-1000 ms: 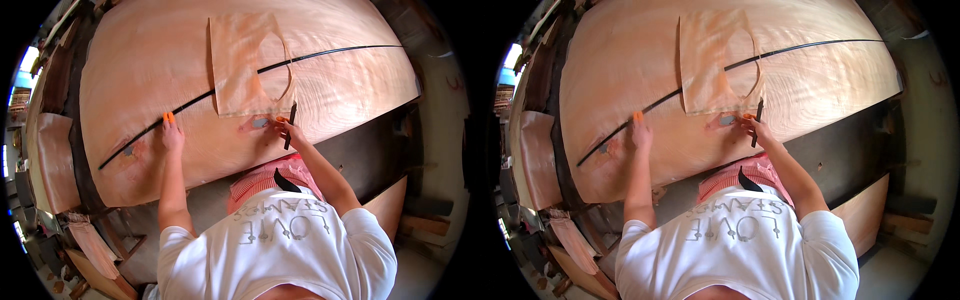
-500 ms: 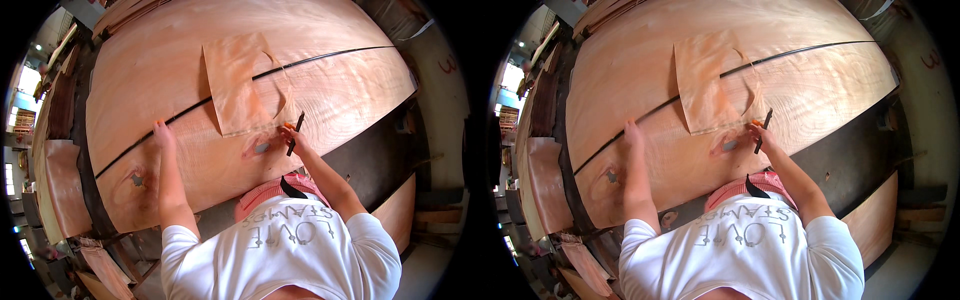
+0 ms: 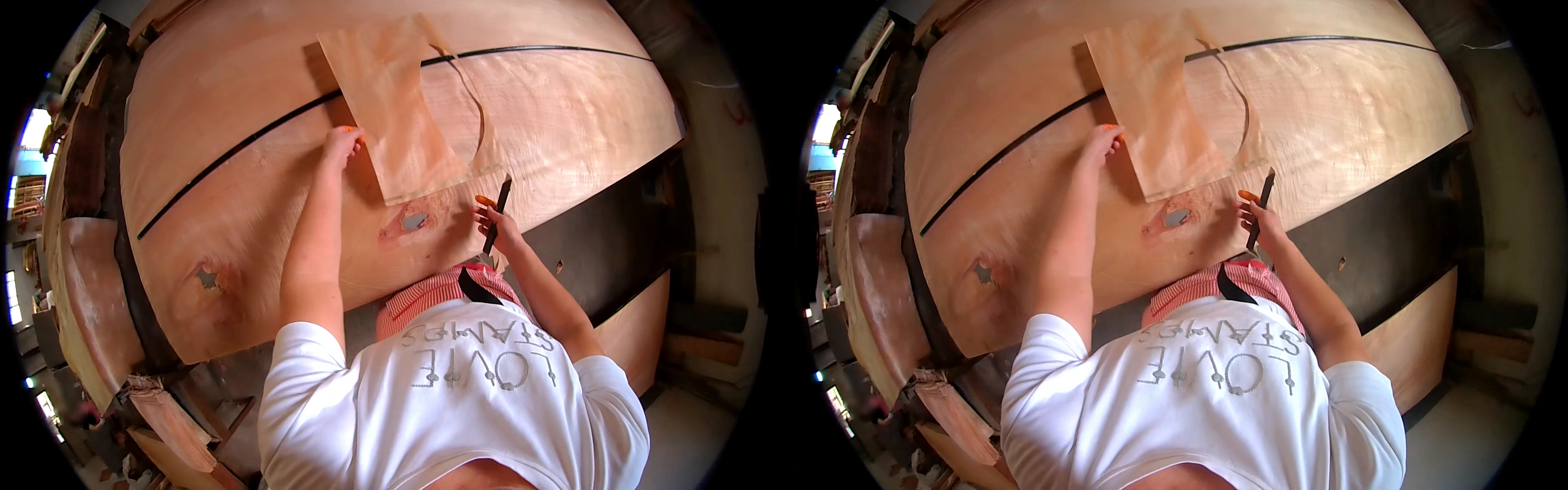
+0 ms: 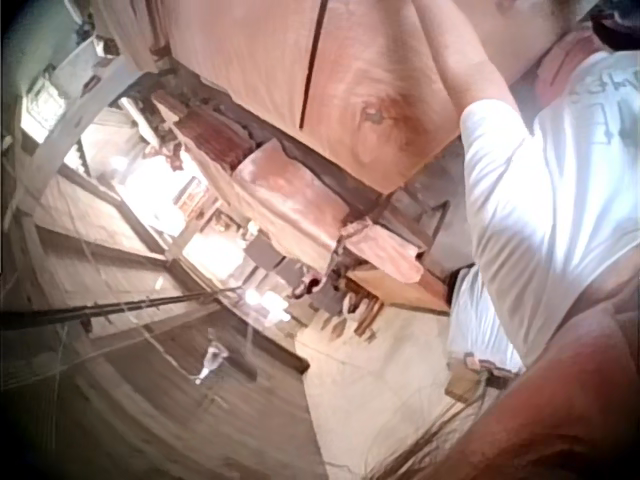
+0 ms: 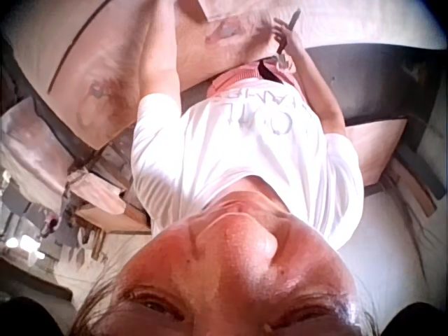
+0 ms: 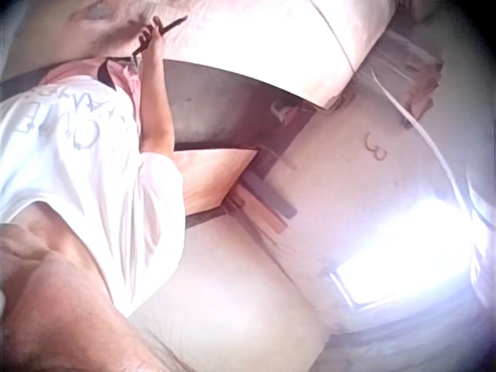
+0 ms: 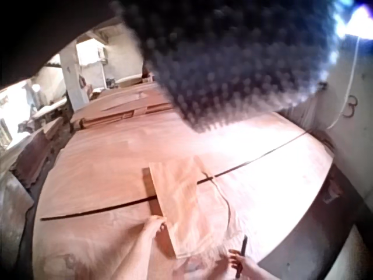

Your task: The person repairs defects in large sheets of wood veneer by cutting out damaged sections with a utility knife and fitting in replacement pieces of veneer, using small pieces of tape to secure the patches.

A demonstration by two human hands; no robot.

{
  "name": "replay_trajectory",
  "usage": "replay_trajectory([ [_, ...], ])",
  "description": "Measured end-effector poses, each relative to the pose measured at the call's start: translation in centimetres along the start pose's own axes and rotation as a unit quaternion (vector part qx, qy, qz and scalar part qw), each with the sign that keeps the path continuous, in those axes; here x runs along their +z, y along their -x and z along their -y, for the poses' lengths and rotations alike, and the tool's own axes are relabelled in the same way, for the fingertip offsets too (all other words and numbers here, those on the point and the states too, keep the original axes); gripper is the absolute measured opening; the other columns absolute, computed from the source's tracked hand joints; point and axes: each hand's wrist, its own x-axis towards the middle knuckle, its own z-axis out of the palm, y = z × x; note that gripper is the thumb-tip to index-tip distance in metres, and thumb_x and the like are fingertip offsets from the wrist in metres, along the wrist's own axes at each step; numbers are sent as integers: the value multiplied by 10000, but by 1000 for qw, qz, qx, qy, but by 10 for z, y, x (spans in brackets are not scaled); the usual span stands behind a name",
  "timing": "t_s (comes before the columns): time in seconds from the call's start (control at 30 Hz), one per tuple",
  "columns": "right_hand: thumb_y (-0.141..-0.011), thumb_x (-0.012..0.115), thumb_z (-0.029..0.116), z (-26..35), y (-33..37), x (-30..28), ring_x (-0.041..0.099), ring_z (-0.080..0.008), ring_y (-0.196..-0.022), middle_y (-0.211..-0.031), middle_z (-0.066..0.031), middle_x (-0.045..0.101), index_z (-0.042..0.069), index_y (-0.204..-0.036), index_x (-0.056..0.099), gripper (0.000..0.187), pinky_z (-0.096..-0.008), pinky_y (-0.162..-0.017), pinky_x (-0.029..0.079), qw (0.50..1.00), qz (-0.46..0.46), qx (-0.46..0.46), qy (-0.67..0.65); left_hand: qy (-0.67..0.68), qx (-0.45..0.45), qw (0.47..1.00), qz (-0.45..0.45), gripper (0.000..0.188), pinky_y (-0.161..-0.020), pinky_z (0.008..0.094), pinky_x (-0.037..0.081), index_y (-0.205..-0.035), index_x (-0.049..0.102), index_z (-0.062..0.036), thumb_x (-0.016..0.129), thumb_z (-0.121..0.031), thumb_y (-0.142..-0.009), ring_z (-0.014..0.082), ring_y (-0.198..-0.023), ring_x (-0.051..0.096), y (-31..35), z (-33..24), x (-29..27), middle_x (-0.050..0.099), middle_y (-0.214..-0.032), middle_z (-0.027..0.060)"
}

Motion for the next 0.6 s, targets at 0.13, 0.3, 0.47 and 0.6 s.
replay_trajectory([
  [0.13, -925, 378, 175, 1, 9, 12, 530, -65, -773, -985, -8, 594, 103, -1205, 480, 307, -206, -658, 433, 996, 27, 23, 77, 108, 64, 989, -77, 100, -414, 184, 377, -796, 566, -28, 572, -128, -797, 68, -484, 489, 47, -15, -28, 540, -605, 17],
  [0.3, -923, 398, 186, -25, 0, 40, 532, -57, -760, -951, 4, 610, 93, -1154, 530, 282, -200, -669, 429, 980, 97, 66, 161, 306, 46, 911, -273, 106, -477, 212, 474, -854, 515, -33, 575, -114, -823, 124, -561, 542, 137, 67, -68, 542, -683, 43],
  [0.47, -909, 429, 318, -42, -8, 65, 458, -47, -611, -941, -4, 620, 81, -1126, 547, 342, -188, -561, 384, 979, 71, 87, 168, 477, -60, 816, -321, 82, -569, 270, 530, -821, 504, -86, 583, -111, -821, 169, -644, 599, 196, 162, -7, 588, -728, 61],
  [0.6, -886, 463, 389, -31, -15, 80, 331, -32, -462, -710, 29, 522, 66, -1032, 588, 376, -198, -407, 243, 993, 58, 70, 77, 494, -116, 820, -264, 121, -579, 250, 520, -866, 507, -66, 585, -149, -825, 173, -671, 611, 213, 149, 59, 609, -775, 79],
])
